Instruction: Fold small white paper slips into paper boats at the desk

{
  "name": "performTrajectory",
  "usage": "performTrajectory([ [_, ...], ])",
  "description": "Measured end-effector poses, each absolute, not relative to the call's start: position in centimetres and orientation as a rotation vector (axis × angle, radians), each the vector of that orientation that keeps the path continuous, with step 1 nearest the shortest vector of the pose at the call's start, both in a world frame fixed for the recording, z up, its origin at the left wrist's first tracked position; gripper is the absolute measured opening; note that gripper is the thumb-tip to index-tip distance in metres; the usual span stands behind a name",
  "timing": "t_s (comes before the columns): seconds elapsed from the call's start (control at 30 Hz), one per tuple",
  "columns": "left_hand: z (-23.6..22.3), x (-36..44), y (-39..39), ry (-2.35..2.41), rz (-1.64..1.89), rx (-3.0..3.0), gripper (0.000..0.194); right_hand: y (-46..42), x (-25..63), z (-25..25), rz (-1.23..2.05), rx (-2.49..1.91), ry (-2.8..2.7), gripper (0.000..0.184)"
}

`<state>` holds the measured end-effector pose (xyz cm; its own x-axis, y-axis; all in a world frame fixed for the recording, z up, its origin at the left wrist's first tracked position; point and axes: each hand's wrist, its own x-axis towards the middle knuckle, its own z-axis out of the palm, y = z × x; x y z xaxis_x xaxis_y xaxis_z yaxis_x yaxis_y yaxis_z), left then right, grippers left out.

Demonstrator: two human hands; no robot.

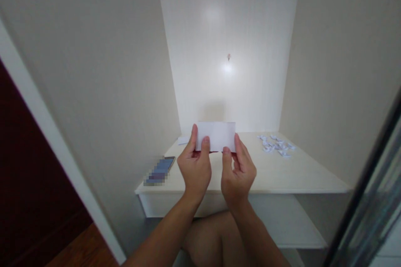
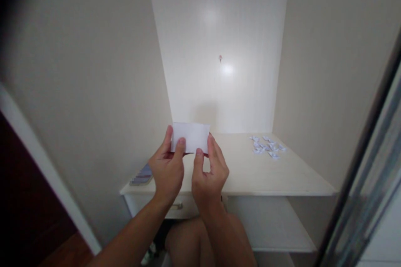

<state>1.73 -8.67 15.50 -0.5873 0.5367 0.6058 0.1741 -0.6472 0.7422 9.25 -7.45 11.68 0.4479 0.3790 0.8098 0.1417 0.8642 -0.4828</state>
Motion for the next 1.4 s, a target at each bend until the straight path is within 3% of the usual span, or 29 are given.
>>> performTrajectory([
  [0.4, 14.5, 2.2, -7.4, 1.251, 2.264, 1.299, 0.055, -7.7, 9.3, 11.5, 0.077, -0.497, -1.224, 0.040],
  [0.67, 13.0, 2.2, -6.5, 1.327, 2.293, 1.577, 0.030, -6.9, 9.6, 8.9, 0.374, -0.488, -1.003, 0.013],
  [0.87, 11.8, 1.1, -6.4, 1.364, 2.203, 1.446, 0.049, -5.3, 10.8, 6.7, 0.722, -0.685, -0.887, 0.046],
  [1.07, 11.3, -1.6, -6.8, 1.540, 1.965, 1.680, 0.042, -5.1, 11.6, 5.3, 0.072, -0.768, -1.589, 0.086],
  [1.17, 11.3, -2.0, -6.8, 1.540, 1.856, 1.683, 0.038, -5.1, 10.9, 4.7, 0.117, -0.787, -1.674, 0.086],
  [1.4, 10.1, -2.0, -5.8, 1.053, 1.561, 1.473, 0.051, -4.7, 11.0, 3.5, 0.517, -0.772, -1.378, 0.062],
])
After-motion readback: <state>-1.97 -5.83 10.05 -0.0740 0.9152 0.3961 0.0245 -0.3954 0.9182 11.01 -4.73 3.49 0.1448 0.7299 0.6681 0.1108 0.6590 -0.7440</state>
